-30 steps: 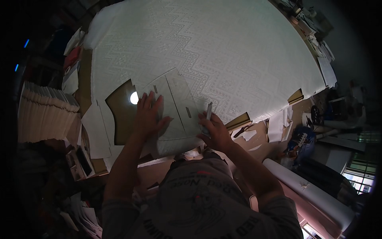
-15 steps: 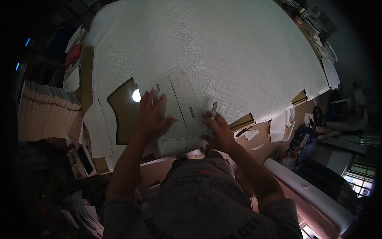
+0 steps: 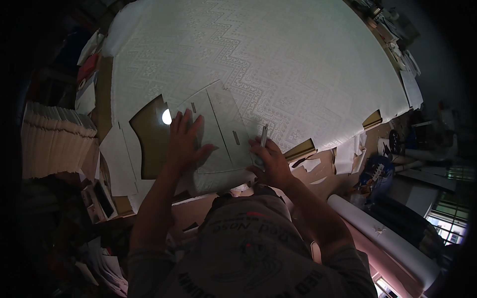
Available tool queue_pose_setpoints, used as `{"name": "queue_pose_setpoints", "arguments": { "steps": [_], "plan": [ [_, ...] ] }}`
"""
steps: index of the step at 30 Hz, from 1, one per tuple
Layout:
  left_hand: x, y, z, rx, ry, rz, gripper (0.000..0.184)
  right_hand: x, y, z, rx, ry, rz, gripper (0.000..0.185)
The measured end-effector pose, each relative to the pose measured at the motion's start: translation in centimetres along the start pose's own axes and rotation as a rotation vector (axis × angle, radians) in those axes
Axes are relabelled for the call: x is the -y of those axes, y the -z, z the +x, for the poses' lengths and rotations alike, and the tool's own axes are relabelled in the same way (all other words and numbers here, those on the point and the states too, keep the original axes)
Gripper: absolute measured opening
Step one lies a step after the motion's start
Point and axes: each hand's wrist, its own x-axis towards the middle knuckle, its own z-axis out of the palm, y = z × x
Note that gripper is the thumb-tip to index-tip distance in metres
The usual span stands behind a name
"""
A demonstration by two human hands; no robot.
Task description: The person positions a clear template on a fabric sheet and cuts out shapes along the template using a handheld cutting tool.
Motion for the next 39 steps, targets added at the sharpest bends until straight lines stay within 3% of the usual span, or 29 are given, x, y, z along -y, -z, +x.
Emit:
{"name": "queue_pose_setpoints", "arguments": {
  "steps": [39],
  "plan": [
    [0.27,-0.35,0.01,-0.01,0.002,-0.007,0.094,-0.11,-0.08,0.0,0.011,0.002,-0.002,0.059]
  ]
}}
